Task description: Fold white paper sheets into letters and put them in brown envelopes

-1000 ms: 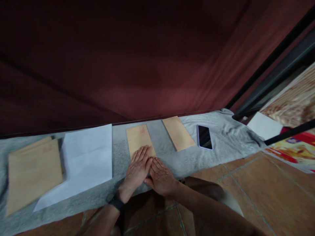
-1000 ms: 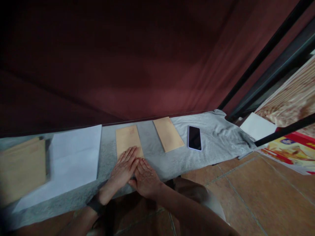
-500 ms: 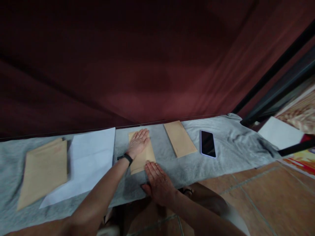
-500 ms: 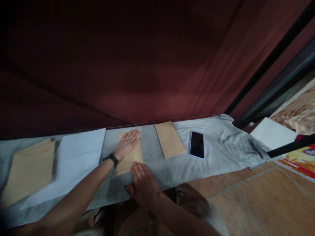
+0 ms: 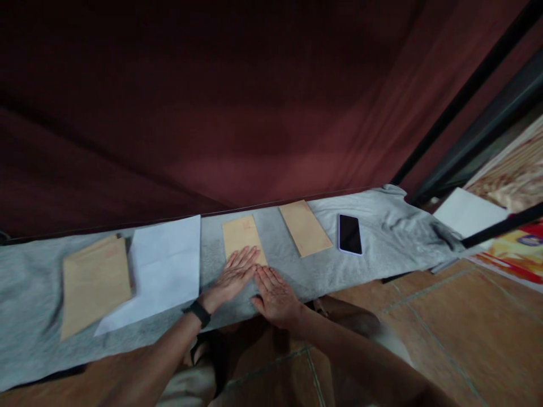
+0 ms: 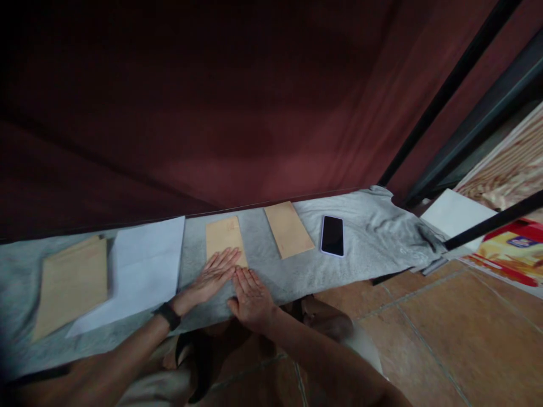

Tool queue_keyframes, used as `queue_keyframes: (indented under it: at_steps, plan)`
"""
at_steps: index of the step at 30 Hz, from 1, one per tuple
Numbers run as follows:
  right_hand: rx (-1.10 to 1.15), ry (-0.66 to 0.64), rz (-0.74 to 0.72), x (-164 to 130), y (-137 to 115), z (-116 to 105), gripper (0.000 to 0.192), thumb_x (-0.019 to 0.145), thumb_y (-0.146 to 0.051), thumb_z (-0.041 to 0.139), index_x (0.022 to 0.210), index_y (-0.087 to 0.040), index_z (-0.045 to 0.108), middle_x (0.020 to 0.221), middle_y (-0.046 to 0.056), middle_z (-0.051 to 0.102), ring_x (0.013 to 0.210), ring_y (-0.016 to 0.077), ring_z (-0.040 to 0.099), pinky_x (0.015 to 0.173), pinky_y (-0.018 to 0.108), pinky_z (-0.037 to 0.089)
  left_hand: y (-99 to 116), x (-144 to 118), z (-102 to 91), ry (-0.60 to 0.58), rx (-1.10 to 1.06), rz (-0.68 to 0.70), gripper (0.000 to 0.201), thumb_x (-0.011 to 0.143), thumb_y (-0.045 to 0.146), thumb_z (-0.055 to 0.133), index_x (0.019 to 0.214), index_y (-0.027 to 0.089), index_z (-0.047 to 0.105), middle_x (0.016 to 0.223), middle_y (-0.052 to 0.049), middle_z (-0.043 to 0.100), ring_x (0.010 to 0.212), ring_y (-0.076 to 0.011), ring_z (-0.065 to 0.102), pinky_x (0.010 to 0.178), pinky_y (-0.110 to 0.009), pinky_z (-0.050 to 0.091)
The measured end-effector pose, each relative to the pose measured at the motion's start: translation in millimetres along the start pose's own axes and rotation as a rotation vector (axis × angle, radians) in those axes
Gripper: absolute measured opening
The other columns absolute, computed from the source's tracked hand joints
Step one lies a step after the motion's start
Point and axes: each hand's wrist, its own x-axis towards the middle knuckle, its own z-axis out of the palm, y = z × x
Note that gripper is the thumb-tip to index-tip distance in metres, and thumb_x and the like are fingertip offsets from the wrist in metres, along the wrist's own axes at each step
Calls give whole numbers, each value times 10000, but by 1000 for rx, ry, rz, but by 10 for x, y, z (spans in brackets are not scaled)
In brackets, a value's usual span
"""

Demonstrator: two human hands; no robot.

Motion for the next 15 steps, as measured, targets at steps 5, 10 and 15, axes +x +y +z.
queue_keyframes:
  at_steps: [5, 10, 15]
  plan:
    - [-8, 3, 32, -30, -26, -7, 605, 995, -332, 525, 1496, -10, 423, 1562, 223, 409, 1491, 294, 337, 1221, 498, 334, 298, -449, 219, 112, 47, -39, 571, 1033, 407, 268, 1566, 212, 333, 1628, -81, 364, 1524, -184, 281, 1254, -448, 195]
    - [-48, -21, 46, -1, -61, -27, 631, 993, -347, 545, 1506, -5, 407, 1571, 237, 382, 1492, 291, 336, 1230, 476, 319, 445, -629, 339, 420, -172, -313, 555, 969, 381, 424, 1477, 161, 462, 1605, -150, 391, 1492, -261, 353, 1208, -499, 316]
    - [-72, -62, 88, 98, -87, -67, 616, 971, -360, 588, 1456, 6, 486, 1542, 238, 432, 1442, 308, 421, 1218, 444, 332, 461, -448, 64, 567, -724, -600, 513, 803, 338, 639, 1291, 193, 581, 1262, -132, 679, 1170, -270, 645, 1009, -450, 511]
